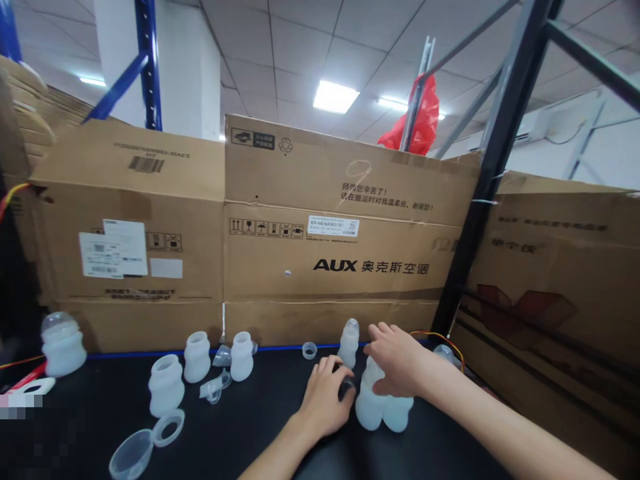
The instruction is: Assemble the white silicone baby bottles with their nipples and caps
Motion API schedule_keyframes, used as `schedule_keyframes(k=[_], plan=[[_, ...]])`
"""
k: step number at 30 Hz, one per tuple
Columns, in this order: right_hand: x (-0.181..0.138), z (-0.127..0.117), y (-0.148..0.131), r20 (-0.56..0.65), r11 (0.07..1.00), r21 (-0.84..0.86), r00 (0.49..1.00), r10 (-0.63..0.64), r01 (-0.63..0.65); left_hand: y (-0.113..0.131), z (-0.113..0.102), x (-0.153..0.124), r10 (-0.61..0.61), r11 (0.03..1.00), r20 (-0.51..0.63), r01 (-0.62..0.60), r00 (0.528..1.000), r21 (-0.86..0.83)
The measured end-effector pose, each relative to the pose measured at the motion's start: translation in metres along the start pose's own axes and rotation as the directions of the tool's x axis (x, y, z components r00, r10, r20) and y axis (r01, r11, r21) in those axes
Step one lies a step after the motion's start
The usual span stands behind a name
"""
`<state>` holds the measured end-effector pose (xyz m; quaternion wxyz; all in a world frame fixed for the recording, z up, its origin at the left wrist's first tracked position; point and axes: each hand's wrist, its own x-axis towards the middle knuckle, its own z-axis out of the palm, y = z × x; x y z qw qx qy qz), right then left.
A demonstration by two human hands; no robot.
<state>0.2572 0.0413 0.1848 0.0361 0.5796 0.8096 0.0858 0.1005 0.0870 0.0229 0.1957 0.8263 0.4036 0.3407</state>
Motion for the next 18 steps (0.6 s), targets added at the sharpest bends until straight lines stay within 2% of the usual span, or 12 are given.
schedule_keyframes(k=[3,6,10,14,18], plan=[[0.009,-0.001,-0.014,-0.113,1.0,0.017,0.993,-0.019,0.021,-0.014,-0.009,-0.008,-0.042,0.999,-0.011,0.042,0.999,-0.004],[0.028,0.015,-0.042,-0.235,0.995,0.096,0.972,-0.017,0.041,-0.028,-0.022,-0.022,-0.104,0.994,-0.058,0.104,0.993,-0.016],[0.057,0.072,-0.079,-0.288,0.97,0.244,0.954,0.081,-0.009,-0.047,-0.049,-0.049,-0.148,0.988,-0.124,0.143,0.981,-0.051],[0.075,0.134,-0.096,-0.321,0.934,0.346,0.925,0.205,-0.087,-0.069,-0.084,-0.074,-0.171,0.983,-0.17,0.155,0.97,-0.103],[0.078,0.163,-0.097,-0.358,0.899,0.433,0.901,0.246,-0.073,-0.092,-0.113,-0.089,-0.204,0.974,-0.222,0.174,0.954,-0.147]])
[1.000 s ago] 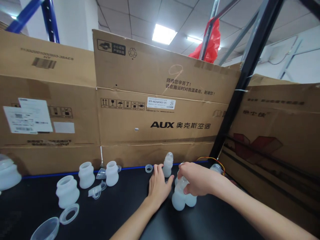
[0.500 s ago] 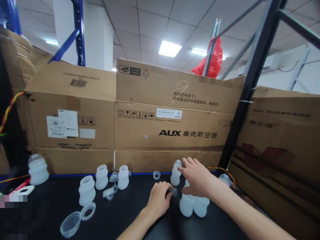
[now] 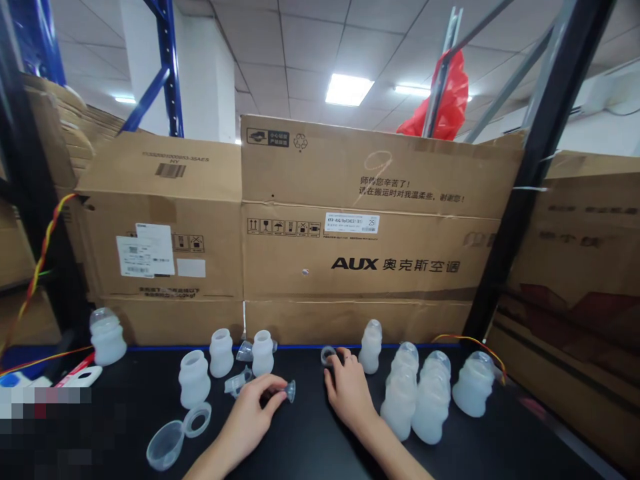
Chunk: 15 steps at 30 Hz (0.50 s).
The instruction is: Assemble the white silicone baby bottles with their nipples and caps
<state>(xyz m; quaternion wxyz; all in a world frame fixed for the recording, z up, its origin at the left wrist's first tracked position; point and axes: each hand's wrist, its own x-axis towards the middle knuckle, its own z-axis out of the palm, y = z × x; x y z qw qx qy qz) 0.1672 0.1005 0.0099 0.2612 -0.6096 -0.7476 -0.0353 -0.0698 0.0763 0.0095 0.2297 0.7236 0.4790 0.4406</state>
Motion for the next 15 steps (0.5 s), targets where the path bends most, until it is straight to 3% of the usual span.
schedule_keyframes(k=[5,12,15], plan=[[-0.017,0.001,-0.004,0.031,0.977,0.187,0.993,-0.113,0.105,-0.007,-0.01,-0.002,-0.037,0.999,-0.069,0.037,0.997,-0.003],[-0.062,-0.011,-0.012,0.117,0.861,0.495,0.972,-0.202,0.12,0.014,-0.005,-0.015,-0.008,0.999,0.022,0.009,1.0,-0.032],[-0.066,-0.018,-0.011,0.13,0.844,0.522,0.966,-0.223,0.124,0.025,0.0,-0.023,0.006,0.997,0.048,-0.002,0.999,-0.082]])
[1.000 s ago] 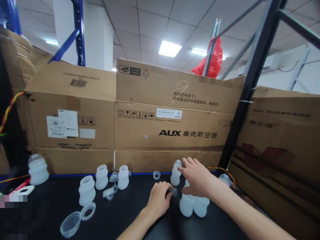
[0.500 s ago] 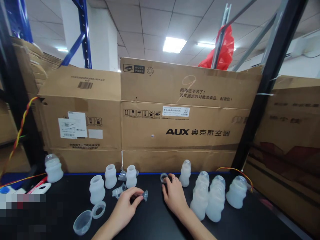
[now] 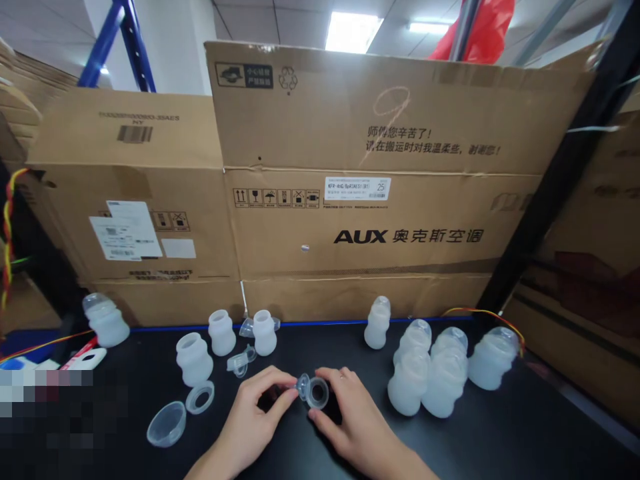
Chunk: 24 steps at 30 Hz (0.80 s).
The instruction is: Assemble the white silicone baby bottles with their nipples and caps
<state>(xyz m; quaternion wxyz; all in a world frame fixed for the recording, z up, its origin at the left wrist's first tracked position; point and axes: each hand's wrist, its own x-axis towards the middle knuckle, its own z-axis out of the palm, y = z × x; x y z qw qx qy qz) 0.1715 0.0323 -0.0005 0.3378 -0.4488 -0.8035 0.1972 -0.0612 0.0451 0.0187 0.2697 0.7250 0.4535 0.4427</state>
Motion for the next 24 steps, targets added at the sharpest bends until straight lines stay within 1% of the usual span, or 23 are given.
schedule_keyframes(k=[2,4,6,7,9,11,13,14,16,17,20,22,24], plan=[[0.002,-0.004,-0.003,0.003,0.999,0.019,0.999,-0.041,0.041,0.005,0.006,-0.005,-0.03,0.999,0.005,0.03,1.0,-0.021],[0.007,-0.008,-0.006,-0.02,0.992,0.04,0.993,-0.115,0.116,0.007,0.012,-0.009,-0.065,0.997,0.016,0.066,0.998,-0.036],[0.01,-0.009,-0.008,-0.046,0.978,0.026,0.978,-0.204,0.205,0.006,0.016,-0.011,-0.06,0.996,0.056,0.064,0.997,-0.061],[0.012,-0.008,-0.009,-0.055,0.969,0.003,0.968,-0.245,0.245,0.004,0.017,-0.012,-0.043,0.996,0.073,0.049,0.996,-0.072],[0.013,-0.006,-0.008,-0.066,0.952,-0.043,0.95,-0.305,0.302,0.001,0.017,-0.013,0.01,0.999,0.071,-0.007,0.997,-0.05],[0.014,-0.003,-0.006,-0.113,0.951,-0.055,0.944,-0.309,0.304,-0.003,0.016,-0.011,0.074,0.995,0.034,-0.076,0.997,0.058],[0.013,-0.001,-0.003,-0.191,0.967,-0.001,0.949,-0.249,0.253,-0.005,0.015,-0.006,0.134,0.967,0.012,-0.134,0.991,0.218],[0.013,0.0,-0.002,-0.232,0.975,0.047,0.952,-0.202,0.219,-0.006,0.015,-0.002,0.147,0.945,0.023,-0.147,0.989,0.292],[0.014,0.001,0.001,-0.286,0.974,0.178,0.954,-0.086,0.142,-0.007,0.018,0.008,0.134,0.902,0.075,-0.153,0.988,0.404],[0.015,0.001,0.003,-0.294,0.961,0.26,0.956,-0.018,0.098,-0.007,0.021,0.012,0.115,0.884,0.113,-0.154,0.987,0.44],[0.019,0.001,0.007,-0.261,0.878,0.477,0.95,0.172,-0.028,-0.007,0.029,0.022,0.067,0.858,0.218,-0.168,0.974,0.485],[0.021,0.0,0.009,-0.232,0.832,0.548,0.942,0.244,-0.081,-0.008,0.034,0.022,0.069,0.863,0.223,-0.171,0.972,0.475],[0.023,0.0,0.012,-0.208,0.804,0.585,0.939,0.273,-0.104,-0.007,0.037,0.019,0.094,0.87,0.193,-0.175,0.977,0.461]])
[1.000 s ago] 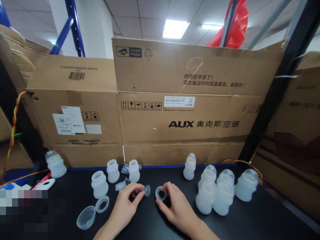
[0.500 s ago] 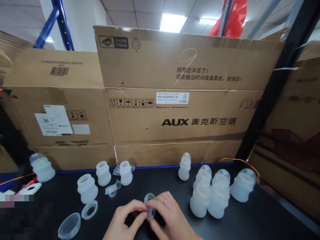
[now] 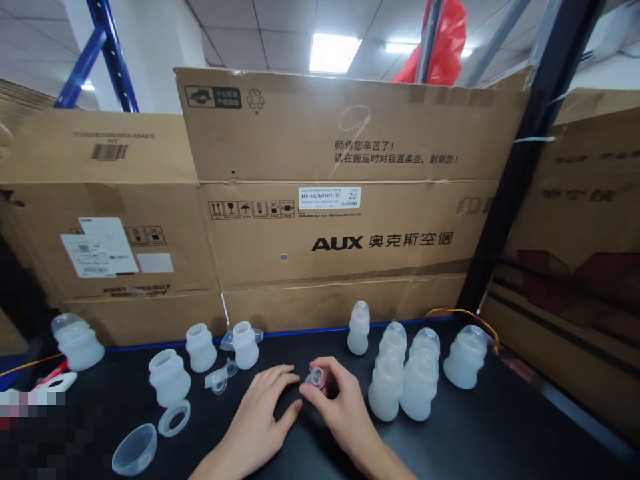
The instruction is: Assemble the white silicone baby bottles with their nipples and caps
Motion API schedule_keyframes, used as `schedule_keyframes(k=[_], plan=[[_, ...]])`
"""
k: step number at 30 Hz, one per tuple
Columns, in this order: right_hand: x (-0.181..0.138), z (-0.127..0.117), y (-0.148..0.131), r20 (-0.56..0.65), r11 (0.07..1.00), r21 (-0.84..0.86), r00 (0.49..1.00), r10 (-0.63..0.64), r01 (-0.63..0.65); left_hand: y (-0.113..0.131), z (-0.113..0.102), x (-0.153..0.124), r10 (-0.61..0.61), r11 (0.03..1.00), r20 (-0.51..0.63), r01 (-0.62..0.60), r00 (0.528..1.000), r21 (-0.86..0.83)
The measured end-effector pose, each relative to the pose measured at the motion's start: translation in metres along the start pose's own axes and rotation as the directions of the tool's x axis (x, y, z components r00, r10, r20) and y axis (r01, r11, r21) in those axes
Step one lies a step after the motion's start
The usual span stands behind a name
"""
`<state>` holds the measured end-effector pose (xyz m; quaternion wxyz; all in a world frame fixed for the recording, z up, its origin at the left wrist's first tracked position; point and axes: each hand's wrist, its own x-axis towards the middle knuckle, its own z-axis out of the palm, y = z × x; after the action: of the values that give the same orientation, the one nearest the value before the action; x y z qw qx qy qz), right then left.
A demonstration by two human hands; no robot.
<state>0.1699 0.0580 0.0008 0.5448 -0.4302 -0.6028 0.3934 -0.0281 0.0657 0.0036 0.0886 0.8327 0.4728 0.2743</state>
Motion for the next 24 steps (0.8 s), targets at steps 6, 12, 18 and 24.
schedule_keyframes(k=[6,12,18,24], plan=[[0.007,-0.005,-0.001,0.173,0.981,0.168,0.983,0.064,-0.093,0.01,-0.003,-0.001,0.07,0.997,-0.004,-0.07,0.998,0.023],[0.009,-0.01,0.0,0.259,0.962,0.235,0.963,0.077,-0.14,0.01,-0.007,-0.001,0.162,0.986,-0.148,-0.165,0.976,-0.003],[0.002,-0.004,0.001,0.263,0.971,0.194,0.961,0.089,-0.143,0.003,-0.005,-0.006,0.233,0.972,-0.254,-0.234,0.939,0.024],[-0.003,-0.006,-0.001,0.288,0.98,0.155,0.955,0.079,-0.127,0.005,-0.008,-0.006,0.293,0.954,-0.317,-0.298,0.902,0.031]])
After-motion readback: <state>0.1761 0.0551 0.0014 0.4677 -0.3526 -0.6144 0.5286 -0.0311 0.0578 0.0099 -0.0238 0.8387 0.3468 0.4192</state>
